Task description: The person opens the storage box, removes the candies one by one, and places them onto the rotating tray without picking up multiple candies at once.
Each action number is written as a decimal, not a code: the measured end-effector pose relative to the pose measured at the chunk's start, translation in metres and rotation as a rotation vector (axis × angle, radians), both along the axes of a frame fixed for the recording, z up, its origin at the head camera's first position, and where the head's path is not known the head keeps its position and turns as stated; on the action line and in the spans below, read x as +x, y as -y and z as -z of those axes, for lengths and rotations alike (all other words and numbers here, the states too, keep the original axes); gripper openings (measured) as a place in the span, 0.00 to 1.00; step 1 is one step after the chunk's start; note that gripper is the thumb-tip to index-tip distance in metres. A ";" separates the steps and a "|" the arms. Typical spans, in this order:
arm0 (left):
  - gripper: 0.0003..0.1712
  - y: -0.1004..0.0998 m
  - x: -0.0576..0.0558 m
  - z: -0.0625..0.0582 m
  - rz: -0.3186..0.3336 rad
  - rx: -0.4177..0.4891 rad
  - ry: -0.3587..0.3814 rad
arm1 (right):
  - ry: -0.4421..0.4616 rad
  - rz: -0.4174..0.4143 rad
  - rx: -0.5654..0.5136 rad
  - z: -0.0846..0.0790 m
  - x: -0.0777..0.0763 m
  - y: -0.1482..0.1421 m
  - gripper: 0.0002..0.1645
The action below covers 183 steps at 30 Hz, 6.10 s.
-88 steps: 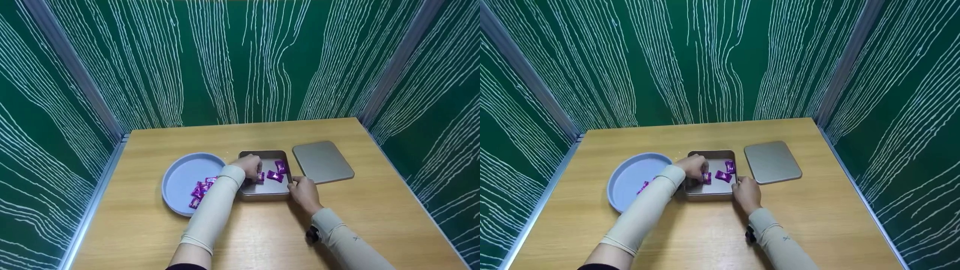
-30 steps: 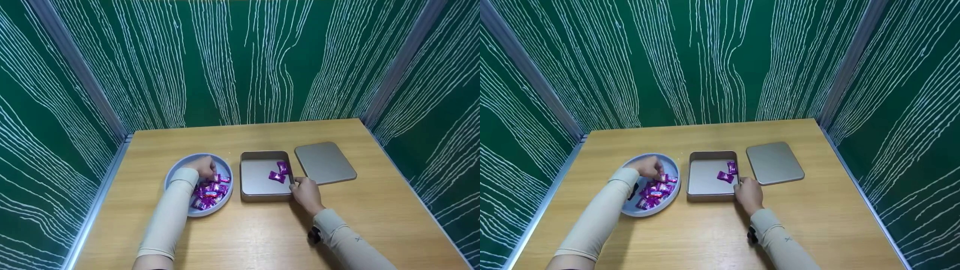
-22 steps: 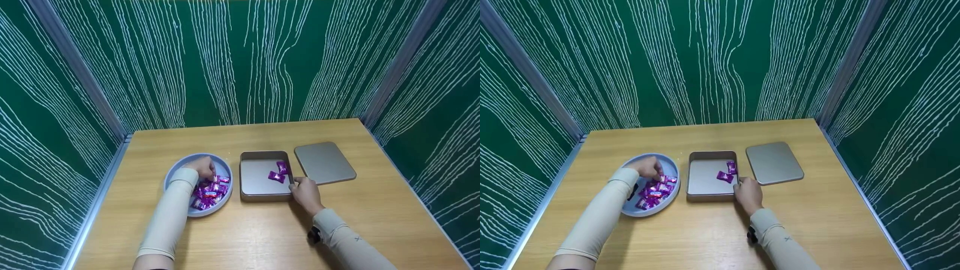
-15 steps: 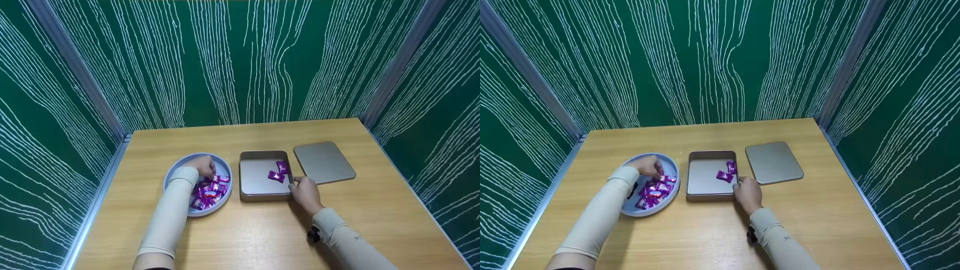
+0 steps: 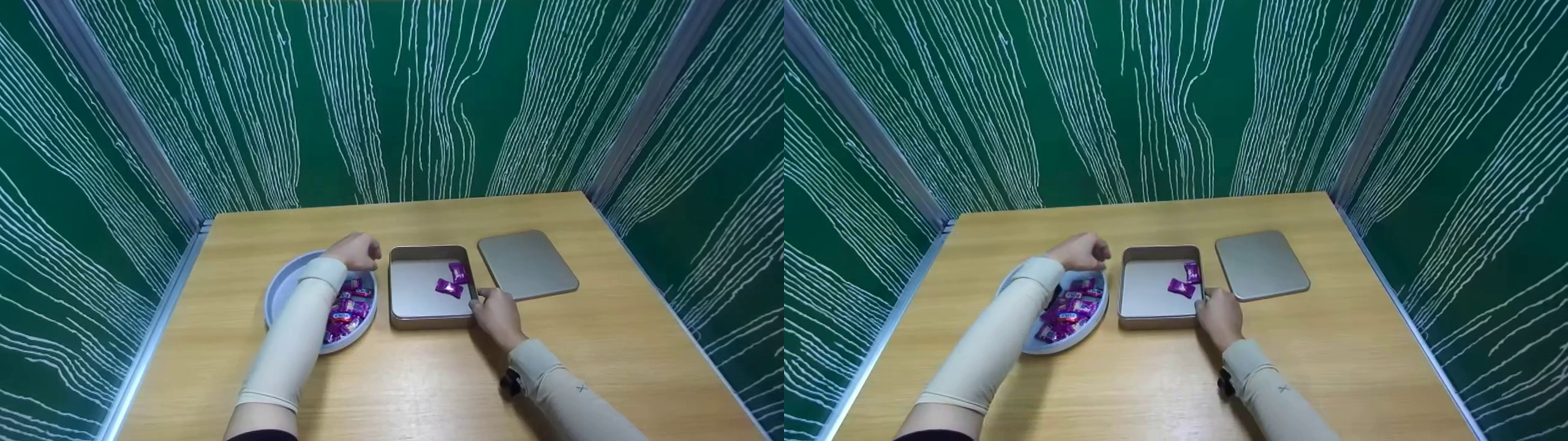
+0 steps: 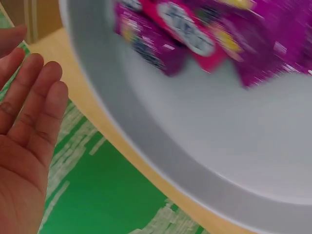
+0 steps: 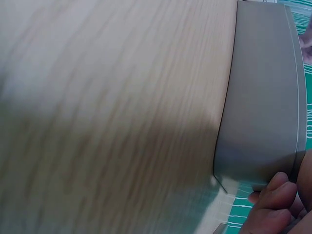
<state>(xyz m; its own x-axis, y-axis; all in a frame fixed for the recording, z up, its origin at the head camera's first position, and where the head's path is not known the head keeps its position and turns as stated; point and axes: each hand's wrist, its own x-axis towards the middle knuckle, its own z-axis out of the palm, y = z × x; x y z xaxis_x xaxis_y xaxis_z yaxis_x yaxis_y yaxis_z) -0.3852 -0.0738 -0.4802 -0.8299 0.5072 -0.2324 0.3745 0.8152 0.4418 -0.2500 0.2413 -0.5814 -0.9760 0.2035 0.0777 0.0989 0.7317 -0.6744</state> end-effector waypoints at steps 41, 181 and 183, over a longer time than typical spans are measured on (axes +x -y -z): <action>0.16 -0.142 0.021 0.039 0.275 -0.127 -0.197 | -0.012 0.007 -0.025 -0.003 0.004 0.004 0.20; 0.19 0.056 0.009 0.022 -0.098 -0.009 0.122 | -0.058 -0.019 -0.011 0.003 0.002 0.002 0.17; 0.18 0.051 0.007 0.020 -0.086 -0.001 0.099 | -0.055 -0.019 -0.014 0.003 0.002 0.002 0.17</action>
<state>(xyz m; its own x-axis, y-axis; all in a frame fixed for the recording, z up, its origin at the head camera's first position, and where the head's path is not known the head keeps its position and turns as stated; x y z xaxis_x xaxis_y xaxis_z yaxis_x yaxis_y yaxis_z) -0.3780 -0.1251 -0.4999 -0.8431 0.4349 -0.3162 0.2576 0.8429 0.4725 -0.2477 0.2397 -0.5844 -0.9740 0.1868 0.1282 0.0481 0.7233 -0.6889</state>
